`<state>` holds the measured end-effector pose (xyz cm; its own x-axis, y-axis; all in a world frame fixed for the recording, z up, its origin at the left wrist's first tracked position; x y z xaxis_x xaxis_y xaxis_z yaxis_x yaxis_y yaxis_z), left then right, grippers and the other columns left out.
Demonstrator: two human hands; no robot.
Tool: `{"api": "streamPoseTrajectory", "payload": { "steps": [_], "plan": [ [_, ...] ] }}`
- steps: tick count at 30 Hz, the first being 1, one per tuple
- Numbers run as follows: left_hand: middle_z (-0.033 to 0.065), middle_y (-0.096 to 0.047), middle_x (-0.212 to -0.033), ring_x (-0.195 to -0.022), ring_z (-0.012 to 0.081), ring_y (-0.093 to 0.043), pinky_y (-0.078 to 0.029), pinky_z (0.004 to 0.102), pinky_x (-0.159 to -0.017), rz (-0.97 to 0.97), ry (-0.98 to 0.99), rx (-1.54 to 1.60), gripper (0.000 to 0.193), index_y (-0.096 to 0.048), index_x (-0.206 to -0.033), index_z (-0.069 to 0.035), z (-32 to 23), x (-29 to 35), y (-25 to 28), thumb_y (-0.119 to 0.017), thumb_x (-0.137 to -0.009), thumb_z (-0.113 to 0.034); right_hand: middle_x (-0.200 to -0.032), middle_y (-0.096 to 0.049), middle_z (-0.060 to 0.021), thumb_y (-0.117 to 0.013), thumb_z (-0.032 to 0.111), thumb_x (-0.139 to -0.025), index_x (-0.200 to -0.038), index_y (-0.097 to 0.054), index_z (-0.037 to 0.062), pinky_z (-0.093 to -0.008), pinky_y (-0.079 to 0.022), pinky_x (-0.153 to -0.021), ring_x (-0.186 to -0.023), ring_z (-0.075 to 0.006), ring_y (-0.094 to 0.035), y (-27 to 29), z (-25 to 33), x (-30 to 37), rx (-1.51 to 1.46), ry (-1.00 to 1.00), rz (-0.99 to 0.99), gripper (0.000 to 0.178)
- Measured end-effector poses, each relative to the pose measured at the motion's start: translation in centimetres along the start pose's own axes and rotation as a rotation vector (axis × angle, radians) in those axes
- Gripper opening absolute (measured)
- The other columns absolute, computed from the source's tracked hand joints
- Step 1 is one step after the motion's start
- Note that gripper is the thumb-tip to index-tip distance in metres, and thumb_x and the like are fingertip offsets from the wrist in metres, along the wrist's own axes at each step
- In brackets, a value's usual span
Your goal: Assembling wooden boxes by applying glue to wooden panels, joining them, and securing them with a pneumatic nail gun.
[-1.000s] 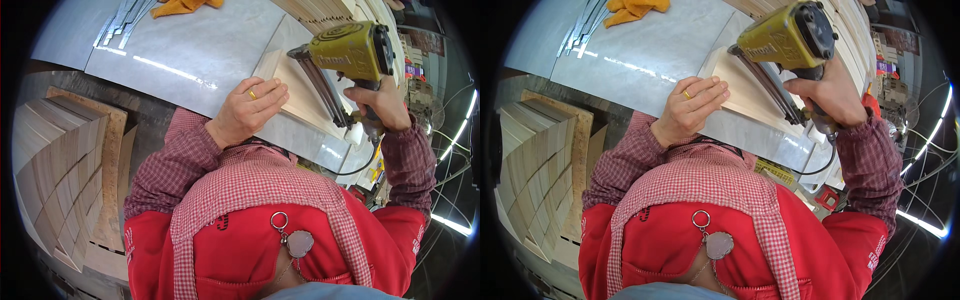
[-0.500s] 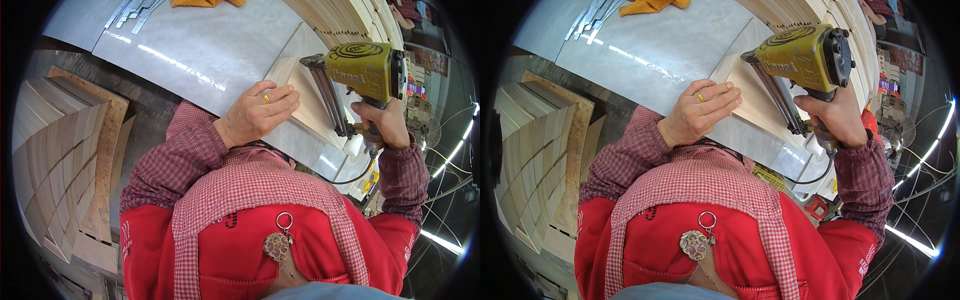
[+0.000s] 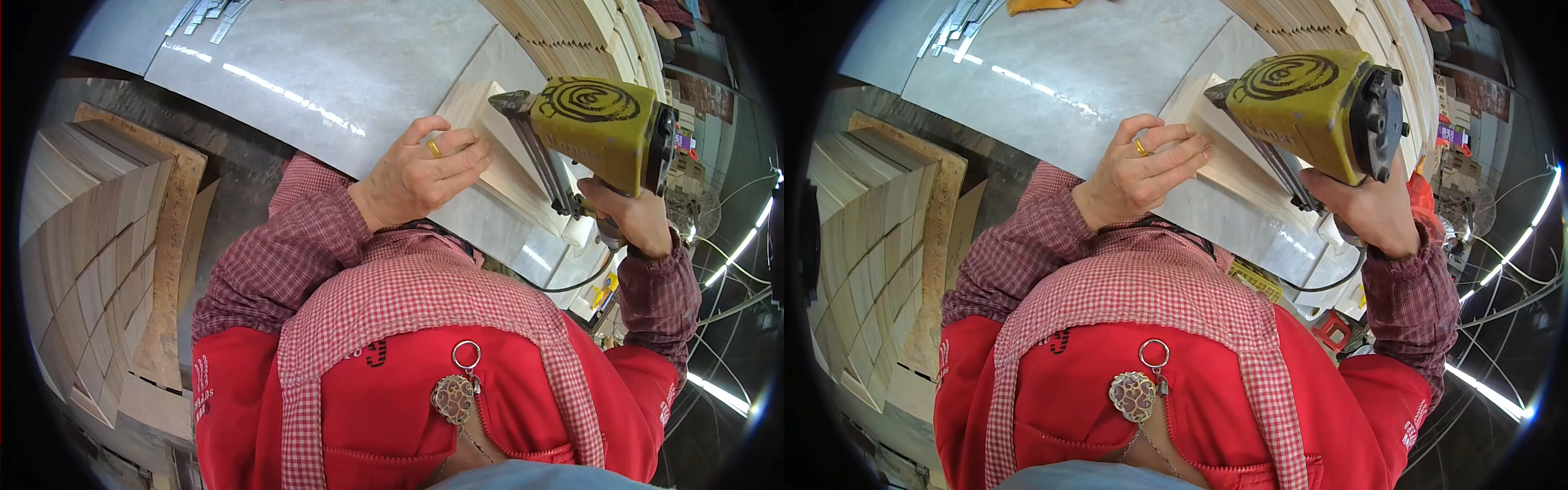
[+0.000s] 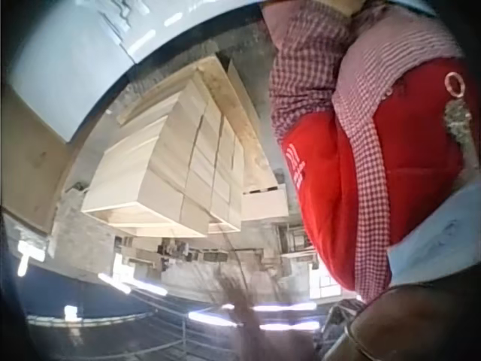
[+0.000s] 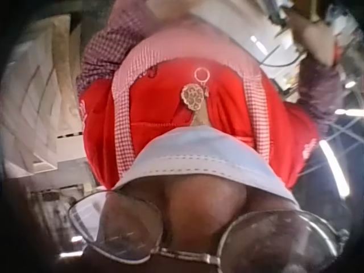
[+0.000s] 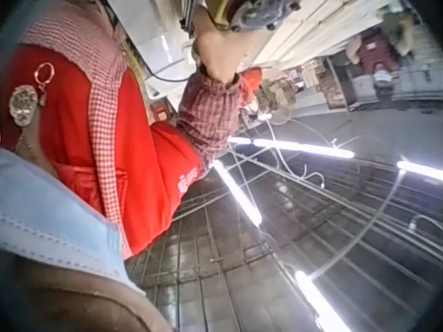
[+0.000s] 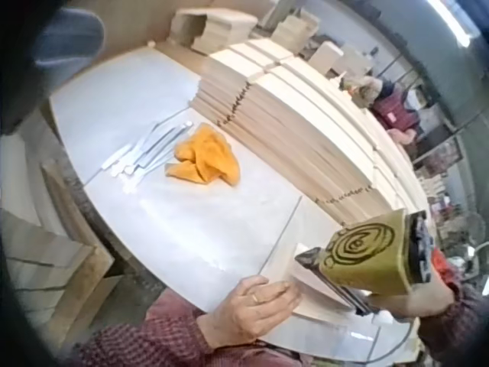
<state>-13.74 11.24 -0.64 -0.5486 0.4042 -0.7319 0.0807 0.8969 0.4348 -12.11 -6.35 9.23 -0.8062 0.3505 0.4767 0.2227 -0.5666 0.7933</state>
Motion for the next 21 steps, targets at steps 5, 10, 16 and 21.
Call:
{"api": "streamPoseTrajectory", "payload": {
  "steps": [5, 10, 16, 21],
  "plan": [
    [-0.0025, -0.064, -0.115, -0.102, 0.0121, -0.056, -0.035, 0.0353, -0.096, -0.002, 0.003, -0.026, 0.030, -0.067, -0.106, -0.011, 0.1, -0.3, 0.2, -0.060, -0.077, -0.005, -0.091, -0.063, -0.0129, -0.071, 0.002, -0.062, -0.110, -0.054, -0.0005, -0.0324, -0.049, -0.068, -0.075, -0.0231, -0.060, -0.8, 0.0, -0.1, 0.116, 0.145, 0.093, 0.051],
    [-0.0027, -0.064, -0.115, -0.104, 0.0126, -0.056, -0.035, 0.0361, -0.096, -0.004, 0.002, -0.021, 0.030, -0.067, -0.106, -0.012, 0.1, -0.3, 0.2, -0.061, -0.077, -0.006, -0.098, -0.064, -0.0136, -0.073, 0.002, -0.061, -0.111, -0.055, -0.0002, -0.0360, -0.049, -0.074, -0.081, -0.0260, -0.061, -1.2, 0.1, -0.1, 0.162, 0.175, 0.125, 0.054],
    [-0.0029, -0.064, -0.115, -0.105, 0.0127, -0.056, -0.035, 0.0365, -0.096, -0.008, 0.006, -0.020, 0.030, -0.067, -0.107, -0.012, 0.3, -0.2, 0.2, -0.061, -0.078, -0.006, -0.098, -0.064, -0.0137, -0.074, 0.003, -0.062, -0.111, -0.055, -0.0002, -0.0346, -0.050, -0.072, -0.080, -0.0261, -0.061, -1.5, -1.2, -0.1, 0.178, 0.070, 0.172, 0.052],
    [-0.0027, -0.063, -0.116, -0.105, 0.0126, -0.056, -0.034, 0.0358, -0.096, -0.006, 0.001, -0.036, 0.029, -0.067, -0.106, -0.012, 0.2, -0.2, 0.1, -0.061, -0.078, -0.006, -0.099, -0.064, -0.0138, -0.075, 0.003, -0.063, -0.110, -0.056, -0.0007, -0.0338, -0.050, -0.071, -0.081, -0.0258, -0.062, -1.5, -0.3, 0.0, 0.237, 0.227, 0.163, 0.051]
  ]
}}
Point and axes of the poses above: each hand's wrist, its own x-axis away from the middle knuckle, its own y-axis out of the back of the hand, z = x × y, the point moved 10 cm from there along -x, towards the middle knuckle
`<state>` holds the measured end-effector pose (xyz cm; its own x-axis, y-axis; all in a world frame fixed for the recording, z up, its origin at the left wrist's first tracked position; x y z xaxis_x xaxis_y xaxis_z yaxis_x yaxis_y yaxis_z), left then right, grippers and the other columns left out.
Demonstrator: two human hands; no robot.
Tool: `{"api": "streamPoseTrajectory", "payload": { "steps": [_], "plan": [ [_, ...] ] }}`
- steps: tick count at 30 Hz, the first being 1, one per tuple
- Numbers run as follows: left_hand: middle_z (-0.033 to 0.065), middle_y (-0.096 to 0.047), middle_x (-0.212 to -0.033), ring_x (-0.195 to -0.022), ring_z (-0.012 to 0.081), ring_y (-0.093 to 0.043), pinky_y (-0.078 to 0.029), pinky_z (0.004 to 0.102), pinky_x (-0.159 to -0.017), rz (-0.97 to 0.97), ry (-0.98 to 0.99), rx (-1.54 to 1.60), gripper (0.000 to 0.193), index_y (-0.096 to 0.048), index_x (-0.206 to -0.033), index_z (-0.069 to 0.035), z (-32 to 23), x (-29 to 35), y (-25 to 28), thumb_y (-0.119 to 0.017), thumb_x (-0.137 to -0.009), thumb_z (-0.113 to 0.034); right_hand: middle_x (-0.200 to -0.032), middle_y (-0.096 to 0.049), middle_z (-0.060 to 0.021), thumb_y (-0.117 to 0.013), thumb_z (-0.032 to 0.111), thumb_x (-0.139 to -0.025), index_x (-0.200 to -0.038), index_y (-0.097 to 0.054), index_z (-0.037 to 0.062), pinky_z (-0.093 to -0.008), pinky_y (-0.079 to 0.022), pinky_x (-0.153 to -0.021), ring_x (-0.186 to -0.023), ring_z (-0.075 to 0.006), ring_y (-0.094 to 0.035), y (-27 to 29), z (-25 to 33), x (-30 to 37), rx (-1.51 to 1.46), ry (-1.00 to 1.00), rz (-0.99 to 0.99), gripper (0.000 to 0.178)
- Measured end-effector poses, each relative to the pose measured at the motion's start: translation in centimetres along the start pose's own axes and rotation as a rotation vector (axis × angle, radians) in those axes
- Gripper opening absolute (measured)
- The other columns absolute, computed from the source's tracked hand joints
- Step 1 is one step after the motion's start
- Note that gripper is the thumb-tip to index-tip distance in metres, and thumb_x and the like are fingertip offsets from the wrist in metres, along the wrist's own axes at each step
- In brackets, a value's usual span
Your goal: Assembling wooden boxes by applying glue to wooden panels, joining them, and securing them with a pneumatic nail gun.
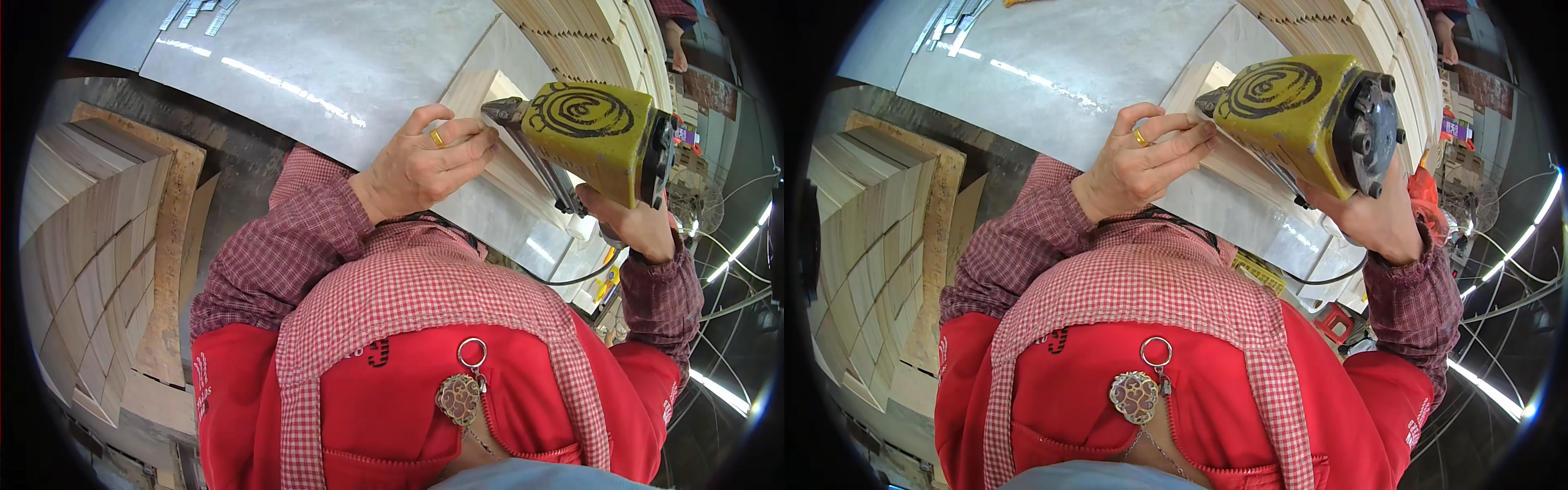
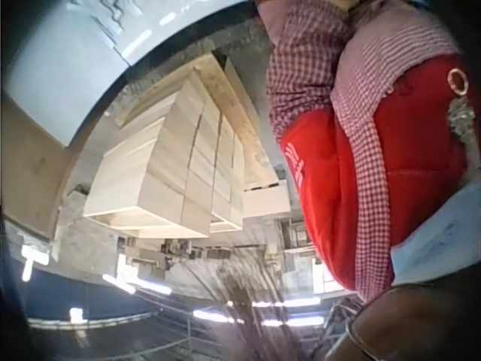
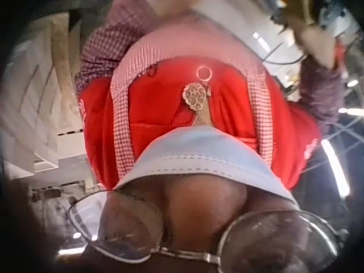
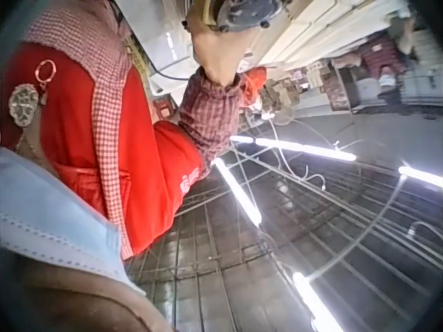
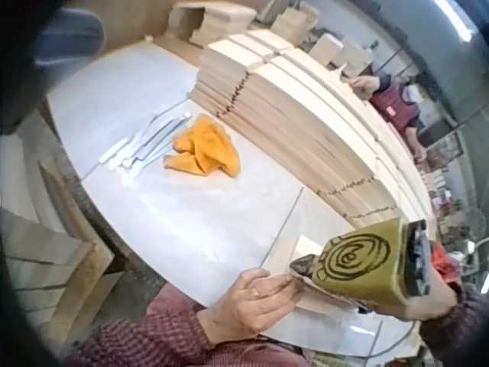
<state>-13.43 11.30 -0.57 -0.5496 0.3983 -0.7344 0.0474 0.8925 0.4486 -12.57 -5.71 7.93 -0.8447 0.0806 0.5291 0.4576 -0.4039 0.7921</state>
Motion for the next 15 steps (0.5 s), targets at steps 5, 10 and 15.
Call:
{"api": "streamPoseTrajectory", "payload": {
  "steps": [5, 10, 15],
  "plan": [
    [0.0003, -0.062, -0.118, -0.094, 0.0127, -0.056, -0.037, 0.0305, -0.088, -0.016, -0.038, -0.072, 0.024, -0.067, -0.101, -0.009, -1.3, 0.4, 0.1, -0.060, -0.078, -0.006, -0.098, -0.064, -0.0137, -0.075, 0.002, -0.064, -0.108, -0.057, -0.0014, -0.0331, -0.050, -0.071, -0.082, -0.0245, -0.062, 0.1, 2.2, 0.2, 0.163, 0.221, -0.036, 0.048],
    [0.0062, -0.059, -0.125, -0.073, 0.0118, -0.051, -0.040, 0.0218, -0.068, 0.026, -0.104, -0.174, 0.015, -0.066, -0.091, -0.007, -4.0, 1.8, -0.1, -0.058, -0.078, -0.005, -0.098, -0.065, -0.0134, -0.076, 0.002, -0.064, -0.107, -0.057, -0.0018, -0.0326, -0.050, -0.071, -0.082, -0.0230, -0.062, 0.0, 2.5, 1.2, 0.077, 0.242, -0.098, 0.047],
    [0.0129, -0.052, -0.133, -0.051, 0.0091, -0.042, -0.034, 0.0164, -0.046, 0.182, -0.132, -0.168, 0.005, -0.059, -0.075, -0.007, -4.8, 3.0, -0.6, -0.055, -0.078, -0.005, -0.097, -0.065, -0.0130, -0.077, 0.003, -0.064, -0.107, -0.057, -0.0020, -0.0316, -0.050, -0.071, -0.082, -0.0222, -0.062, -0.9, 0.5, 2.7, -0.149, -0.015, -0.060, 0.048]
  ]
}}
Point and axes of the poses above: each hand's wrist, its own x-axis away from the middle knuckle, its own y-axis out of the back of the hand, z = x × y, the point moved 10 cm from there along -x, towards the middle knuckle
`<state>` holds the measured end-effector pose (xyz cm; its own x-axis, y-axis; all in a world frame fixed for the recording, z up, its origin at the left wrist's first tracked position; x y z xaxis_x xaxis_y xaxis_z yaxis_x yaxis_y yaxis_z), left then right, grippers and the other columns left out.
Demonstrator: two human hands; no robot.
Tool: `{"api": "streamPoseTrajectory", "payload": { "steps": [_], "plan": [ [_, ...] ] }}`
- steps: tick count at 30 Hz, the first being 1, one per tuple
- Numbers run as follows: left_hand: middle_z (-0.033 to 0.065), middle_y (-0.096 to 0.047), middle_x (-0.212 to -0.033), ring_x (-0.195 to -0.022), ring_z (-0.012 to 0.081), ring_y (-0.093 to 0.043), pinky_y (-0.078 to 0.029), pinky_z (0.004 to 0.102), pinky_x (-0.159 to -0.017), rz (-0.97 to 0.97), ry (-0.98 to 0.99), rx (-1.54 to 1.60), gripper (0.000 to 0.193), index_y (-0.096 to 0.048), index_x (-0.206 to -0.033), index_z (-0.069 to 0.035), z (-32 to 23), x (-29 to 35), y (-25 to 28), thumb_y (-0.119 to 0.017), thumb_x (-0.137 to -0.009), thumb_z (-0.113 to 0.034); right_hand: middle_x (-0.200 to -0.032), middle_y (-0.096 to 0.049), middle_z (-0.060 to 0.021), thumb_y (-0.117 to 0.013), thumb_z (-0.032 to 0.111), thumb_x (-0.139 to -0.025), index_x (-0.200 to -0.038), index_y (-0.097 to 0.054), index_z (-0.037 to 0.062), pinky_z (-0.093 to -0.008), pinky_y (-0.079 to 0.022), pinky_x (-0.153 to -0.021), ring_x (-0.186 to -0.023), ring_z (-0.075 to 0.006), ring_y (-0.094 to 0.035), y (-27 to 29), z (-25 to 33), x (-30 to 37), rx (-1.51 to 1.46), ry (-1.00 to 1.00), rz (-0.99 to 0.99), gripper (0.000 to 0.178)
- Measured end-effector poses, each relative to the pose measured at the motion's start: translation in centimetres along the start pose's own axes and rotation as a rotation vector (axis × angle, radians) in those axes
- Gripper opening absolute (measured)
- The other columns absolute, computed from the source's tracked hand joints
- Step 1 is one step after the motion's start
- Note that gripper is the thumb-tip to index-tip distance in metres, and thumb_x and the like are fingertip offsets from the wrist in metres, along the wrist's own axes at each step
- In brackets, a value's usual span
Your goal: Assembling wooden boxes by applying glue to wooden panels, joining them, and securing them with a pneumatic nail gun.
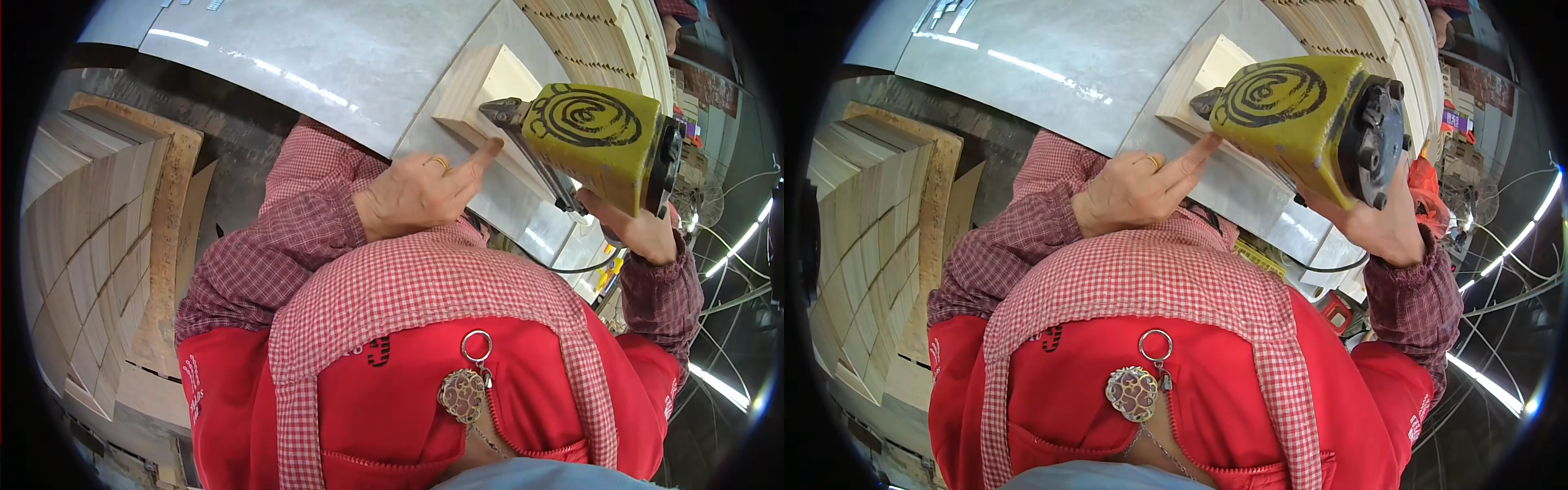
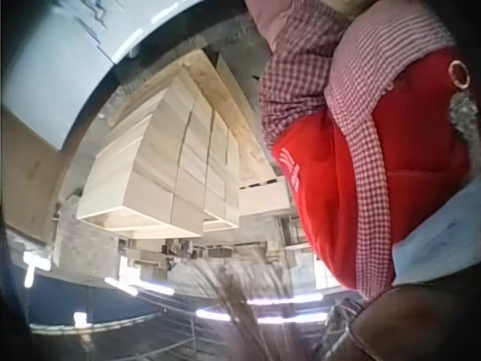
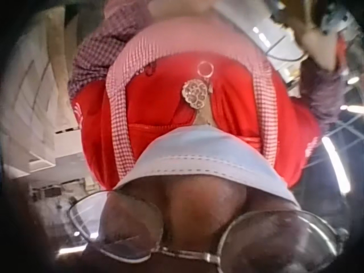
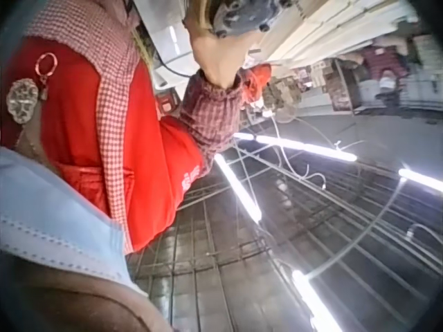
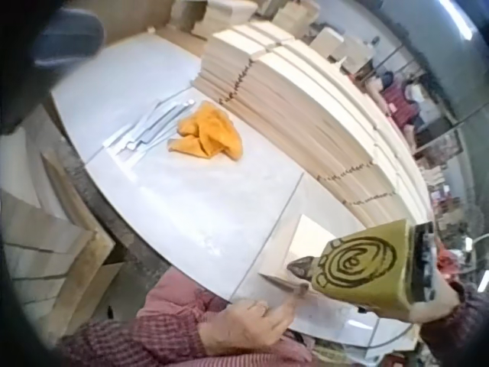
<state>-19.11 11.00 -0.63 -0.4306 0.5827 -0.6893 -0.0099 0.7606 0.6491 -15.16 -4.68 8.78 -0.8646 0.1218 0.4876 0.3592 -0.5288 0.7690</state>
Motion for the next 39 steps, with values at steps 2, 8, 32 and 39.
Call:
{"api": "streamPoseTrajectory", "payload": {
  "steps": [2, 8, 32, 39],
  "plan": [
    [0.0165, -0.047, -0.138, -0.044, 0.0077, -0.040, -0.033, 0.0161, -0.040, 0.086, 0.002, -0.013, 0.010, -0.054, -0.069, -0.009, -0.1, 0.4, -0.7, -0.055, -0.079, -0.009, -0.097, -0.064, -0.0127, -0.078, 0.004, -0.063, -0.107, -0.057, -0.0021, -0.0311, -0.050, -0.071, -0.081, -0.0217, -0.062, -0.4, -0.5, 0.4, -0.044, -0.120, 0.015, 0.049],
    [0.0189, -0.042, -0.141, -0.034, 0.0062, -0.034, -0.028, 0.0156, -0.031, 0.033, 0.024, 0.030, 0.018, -0.050, -0.062, -0.010, 0.0, 0.3, -0.7, -0.054, -0.079, -0.010, -0.094, -0.064, -0.0113, -0.080, 0.004, -0.062, -0.104, -0.058, -0.0020, -0.0307, -0.050, -0.070, -0.080, -0.0212, -0.062, -0.3, -1.3, 0.6, -0.033, 0.056, -0.010, 0.047],
    [0.0110, -0.050, -0.136, -0.050, 0.0081, -0.044, -0.038, 0.0168, -0.046, 0.245, -0.016, -0.104, 0.007, -0.054, -0.072, -0.008, -0.2, -0.4, -1.1, -0.057, -0.078, -0.007, -0.084, -0.065, -0.0088, -0.072, 0.005, -0.072, -0.099, -0.062, 0.0006, -0.0236, -0.045, -0.058, -0.070, -0.0154, -0.059, 3.8, -8.1, 8.4, -0.298, -0.296, -0.439, 0.029],
    [0.0119, -0.053, -0.130, -0.093, 0.0223, -0.054, -0.045, 0.0316, -0.082, 0.214, -0.113, -0.034, 0.035, -0.058, -0.105, -0.004, -0.6, -8.1, -2.6, -0.068, -0.072, -0.014, -0.079, -0.066, -0.0113, -0.069, 0.017, -0.076, -0.099, -0.063, -0.0008, -0.0241, -0.043, -0.059, -0.070, -0.0161, -0.058, 7.3, -27.9, 16.0, -0.248, -0.777, -0.710, 0.030]
  ]
}}
Point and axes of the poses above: each hand's wrist, its own x-axis away from the middle knuckle, its own y-axis out of the back of the hand, z = x × y, the point moved 10 cm from there along -x, towards the middle knuckle
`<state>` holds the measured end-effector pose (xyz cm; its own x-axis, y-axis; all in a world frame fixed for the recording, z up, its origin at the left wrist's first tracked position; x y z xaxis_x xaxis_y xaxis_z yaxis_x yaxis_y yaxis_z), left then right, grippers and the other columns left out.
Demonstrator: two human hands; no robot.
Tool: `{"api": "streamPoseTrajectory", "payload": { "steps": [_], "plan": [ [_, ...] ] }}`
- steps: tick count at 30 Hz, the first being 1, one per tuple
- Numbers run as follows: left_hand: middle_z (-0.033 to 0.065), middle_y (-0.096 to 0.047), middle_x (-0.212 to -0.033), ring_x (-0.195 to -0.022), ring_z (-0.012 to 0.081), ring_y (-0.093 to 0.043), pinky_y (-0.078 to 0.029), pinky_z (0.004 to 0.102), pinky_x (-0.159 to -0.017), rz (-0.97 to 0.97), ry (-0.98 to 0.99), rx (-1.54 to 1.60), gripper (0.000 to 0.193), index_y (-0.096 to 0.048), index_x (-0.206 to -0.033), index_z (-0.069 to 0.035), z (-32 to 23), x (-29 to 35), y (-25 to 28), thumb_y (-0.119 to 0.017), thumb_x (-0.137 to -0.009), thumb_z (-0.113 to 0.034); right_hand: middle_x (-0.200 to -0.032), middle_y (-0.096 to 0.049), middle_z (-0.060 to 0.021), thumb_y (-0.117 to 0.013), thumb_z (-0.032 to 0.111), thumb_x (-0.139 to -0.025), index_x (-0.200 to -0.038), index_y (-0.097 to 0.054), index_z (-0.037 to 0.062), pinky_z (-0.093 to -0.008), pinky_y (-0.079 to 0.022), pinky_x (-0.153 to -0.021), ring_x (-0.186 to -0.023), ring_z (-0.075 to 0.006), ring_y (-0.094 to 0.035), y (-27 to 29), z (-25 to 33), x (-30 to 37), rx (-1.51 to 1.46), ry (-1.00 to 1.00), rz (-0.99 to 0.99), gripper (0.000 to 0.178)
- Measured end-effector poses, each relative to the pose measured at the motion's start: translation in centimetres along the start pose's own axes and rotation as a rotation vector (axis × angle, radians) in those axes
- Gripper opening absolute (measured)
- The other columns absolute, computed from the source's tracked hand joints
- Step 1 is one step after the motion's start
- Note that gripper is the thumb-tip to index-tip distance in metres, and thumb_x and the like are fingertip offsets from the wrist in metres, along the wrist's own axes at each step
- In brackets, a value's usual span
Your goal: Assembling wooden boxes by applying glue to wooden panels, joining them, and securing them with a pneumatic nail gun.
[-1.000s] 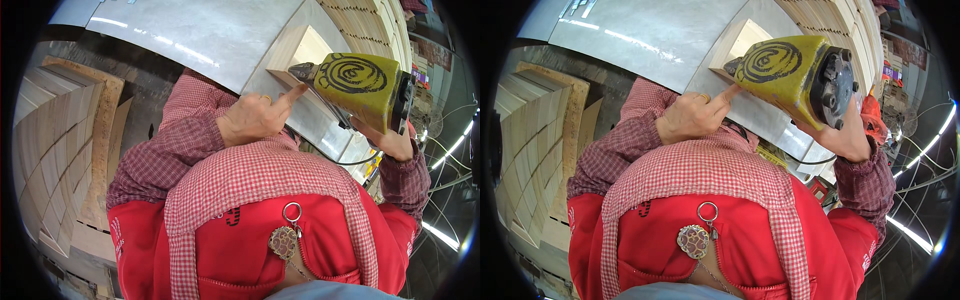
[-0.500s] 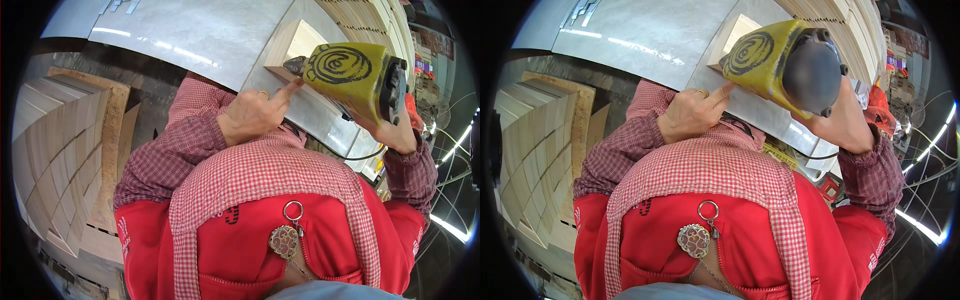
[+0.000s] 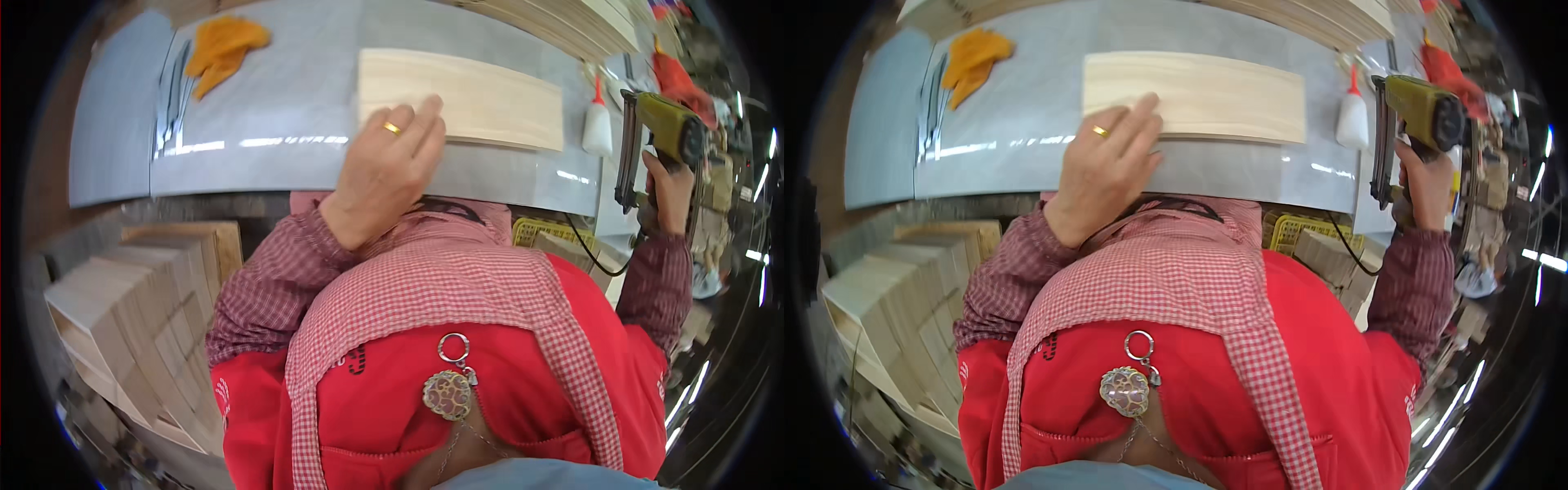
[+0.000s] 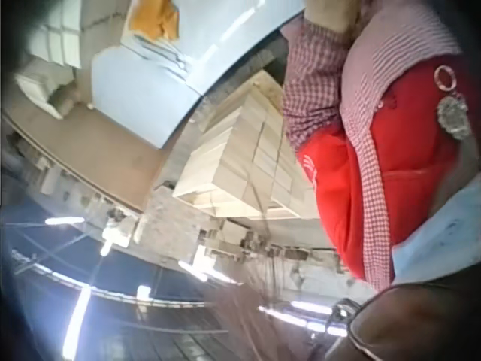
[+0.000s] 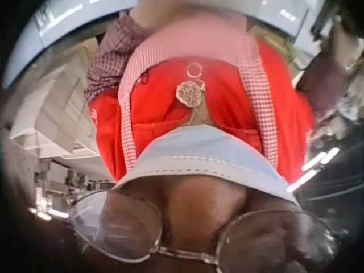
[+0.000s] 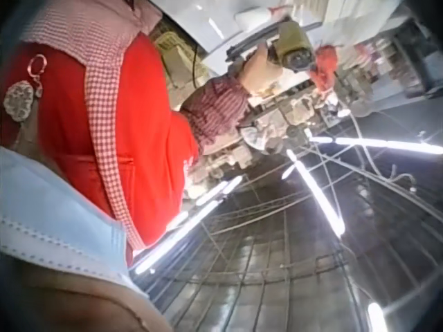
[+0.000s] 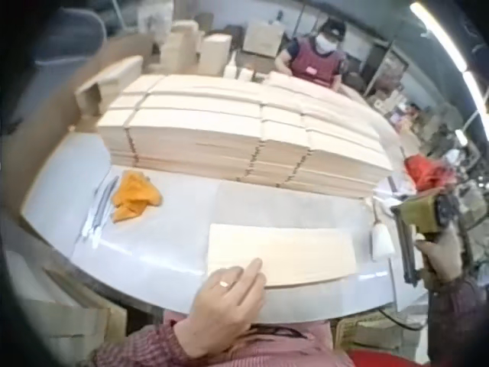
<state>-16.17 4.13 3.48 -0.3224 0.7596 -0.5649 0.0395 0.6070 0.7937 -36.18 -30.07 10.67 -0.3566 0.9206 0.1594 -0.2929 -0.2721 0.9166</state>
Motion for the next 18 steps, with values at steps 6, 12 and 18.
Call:
{"api": "streamPoseTrajectory", "payload": {
  "steps": [6, 12, 18],
  "plan": [
    [0.0164, -0.040, -0.138, -0.116, 0.0318, -0.044, -0.034, 0.0422, -0.102, 0.264, -0.024, 0.019, 0.077, -0.046, -0.131, -0.011, 1.2, -4.8, -2.7, -0.078, -0.063, -0.028, -0.089, -0.068, -0.0144, -0.065, 0.033, -0.078, -0.107, -0.062, 0.0032, -0.0347, -0.047, -0.068, -0.079, -0.0257, -0.063, 0.9, -10.3, -5.1, 0.185, 0.060, -0.244, 0.042],
    [0.0182, -0.036, -0.138, -0.121, 0.0363, -0.038, -0.032, 0.0455, -0.104, 0.421, -0.049, 0.141, 0.083, -0.044, -0.135, -0.015, -1.1, -4.7, -2.4, -0.079, -0.061, -0.031, -0.103, -0.066, -0.0165, -0.064, 0.041, -0.077, -0.120, -0.056, 0.0083, -0.0418, -0.048, -0.078, -0.093, -0.0348, -0.063, 2.2, -16.7, -6.6, 0.445, -0.150, -0.321, 0.055],
    [0.0189, -0.037, -0.138, -0.125, 0.0351, -0.036, -0.031, 0.0478, -0.104, 0.120, -0.224, -0.194, 0.072, -0.048, -0.132, -0.018, -4.1, -2.7, 0.5, -0.076, -0.066, -0.030, -0.114, -0.062, -0.0164, -0.064, 0.043, -0.078, -0.129, -0.048, 0.0116, -0.0409, -0.047, -0.084, -0.101, -0.0356, -0.060, 1.8, -16.8, -6.1, 0.368, -0.245, -0.286, 0.062]
  ]
}}
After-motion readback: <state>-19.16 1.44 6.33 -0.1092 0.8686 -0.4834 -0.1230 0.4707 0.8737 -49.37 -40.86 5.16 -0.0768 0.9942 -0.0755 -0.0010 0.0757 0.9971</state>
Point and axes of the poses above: each hand's wrist, its own x-axis away from the middle knuckle, its own y-axis out of the back of the hand, z = x × y, the point moved 10 cm from there along -x, towards the middle knuckle
